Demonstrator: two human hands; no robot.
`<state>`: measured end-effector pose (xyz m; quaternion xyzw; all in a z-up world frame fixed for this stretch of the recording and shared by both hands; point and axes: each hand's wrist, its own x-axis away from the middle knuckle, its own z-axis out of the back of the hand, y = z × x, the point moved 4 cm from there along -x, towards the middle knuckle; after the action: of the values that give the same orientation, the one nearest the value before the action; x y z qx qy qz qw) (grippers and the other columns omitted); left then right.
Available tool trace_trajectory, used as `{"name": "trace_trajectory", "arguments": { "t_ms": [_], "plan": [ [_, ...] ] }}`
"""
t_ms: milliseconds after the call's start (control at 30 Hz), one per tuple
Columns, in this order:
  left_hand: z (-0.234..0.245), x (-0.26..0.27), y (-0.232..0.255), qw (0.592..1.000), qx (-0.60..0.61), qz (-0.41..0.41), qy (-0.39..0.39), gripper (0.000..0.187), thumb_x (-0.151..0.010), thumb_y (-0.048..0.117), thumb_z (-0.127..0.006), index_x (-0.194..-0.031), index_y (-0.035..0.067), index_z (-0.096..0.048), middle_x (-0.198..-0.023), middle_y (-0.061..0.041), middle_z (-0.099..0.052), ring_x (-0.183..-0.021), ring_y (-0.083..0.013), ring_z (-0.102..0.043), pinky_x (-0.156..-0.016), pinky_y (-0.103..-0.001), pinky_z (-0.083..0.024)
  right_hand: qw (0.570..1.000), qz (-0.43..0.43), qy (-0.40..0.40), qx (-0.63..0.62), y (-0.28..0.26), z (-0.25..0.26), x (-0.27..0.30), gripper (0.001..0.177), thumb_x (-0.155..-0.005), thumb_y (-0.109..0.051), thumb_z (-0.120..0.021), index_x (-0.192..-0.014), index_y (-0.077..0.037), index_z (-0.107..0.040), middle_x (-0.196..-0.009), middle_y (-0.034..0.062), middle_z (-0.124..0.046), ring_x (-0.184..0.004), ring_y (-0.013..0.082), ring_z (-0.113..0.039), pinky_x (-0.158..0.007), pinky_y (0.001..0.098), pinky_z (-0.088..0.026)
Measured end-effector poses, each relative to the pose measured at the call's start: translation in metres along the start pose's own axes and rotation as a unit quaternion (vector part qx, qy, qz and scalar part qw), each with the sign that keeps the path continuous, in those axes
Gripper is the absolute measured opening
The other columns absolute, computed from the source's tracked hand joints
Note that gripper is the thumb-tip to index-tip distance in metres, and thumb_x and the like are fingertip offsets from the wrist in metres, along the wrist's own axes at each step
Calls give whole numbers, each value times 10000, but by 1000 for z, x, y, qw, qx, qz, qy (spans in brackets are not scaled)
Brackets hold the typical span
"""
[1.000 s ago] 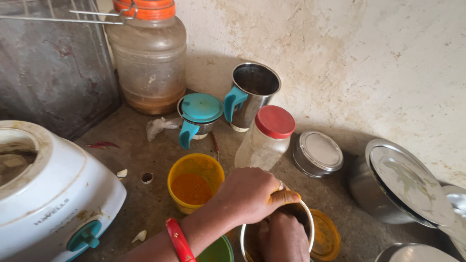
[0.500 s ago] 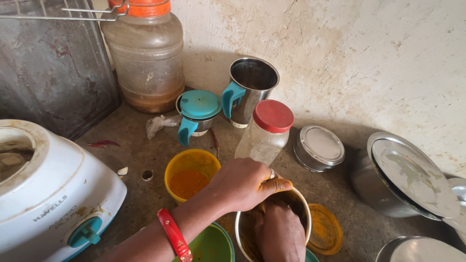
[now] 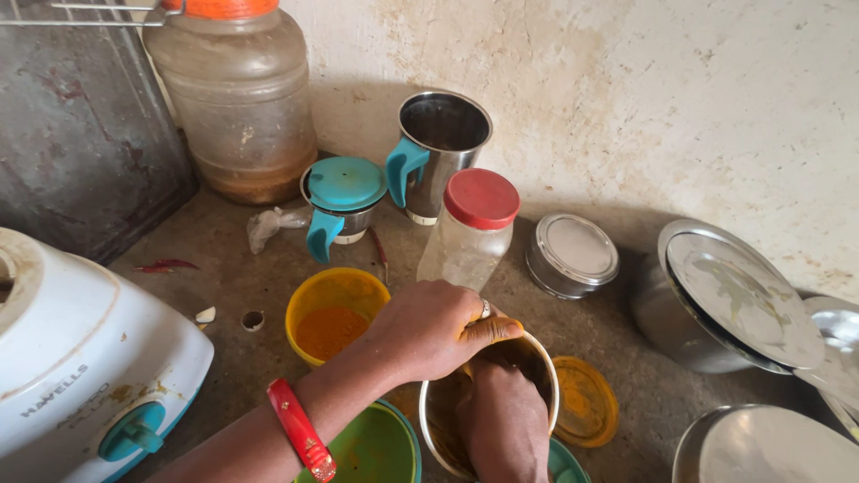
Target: The person scoops orange spice powder from a container into a metal blender jar, handles dried red chilies on a small plate, places a plastic container on an overhead shelf, and fits the jar onto the mixer grinder base.
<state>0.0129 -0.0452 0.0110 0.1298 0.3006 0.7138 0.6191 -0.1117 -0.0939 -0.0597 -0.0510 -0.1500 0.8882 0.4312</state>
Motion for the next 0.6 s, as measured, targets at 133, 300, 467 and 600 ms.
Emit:
{"name": "trace_trajectory", "arguments": {
  "t_ms": [133, 300, 467, 600],
  "plan": [
    [1, 1, -1, 1000, -2, 9, 5, 641, -937, 641, -508, -710, 75, -706, -681, -173, -687, -713, -395, -689, -663, -523, -519, 1000, 10, 14, -24, -3, 5, 1, 266, -746, -80, -659, -993, -132, -743, -843, 205, -728, -841, 400, -715, -792, 518, -566],
    [3, 5, -5, 999, 17, 8, 50, 628, -905, 656, -538, -731, 80, -717, -705, -175, -693, -734, -414, -683, -645, -534, -514, 1000, 2, -9, 19, -5, 6, -1, 108, -765, -123, -693, -836, -56, -738, -851, 207, -726, -864, 396, -709, -810, 506, -569],
    [0, 6, -11, 999, 17, 16, 39, 644, -911, 650, -556, -717, 54, -703, -710, -196, -684, -739, -420, -676, -642, -528, -508, 998, -33, -33, 49, -10, 2, 0, 242, -886, -301, -664, -852, -76, -747, -871, 194, -735, -855, 375, -725, -805, 499, -576],
    [-1, 4, -8, 999, 27, 15, 39, 643, -904, 646, -564, -703, 49, -690, -691, -196, -679, -715, -414, -679, -640, -520, -510, 996, -47, -46, 60, -13, 5, 1, 326, -912, -377, -647, -841, -77, -752, -868, 183, -743, -850, 361, -735, -791, 485, -588]
  ]
}}
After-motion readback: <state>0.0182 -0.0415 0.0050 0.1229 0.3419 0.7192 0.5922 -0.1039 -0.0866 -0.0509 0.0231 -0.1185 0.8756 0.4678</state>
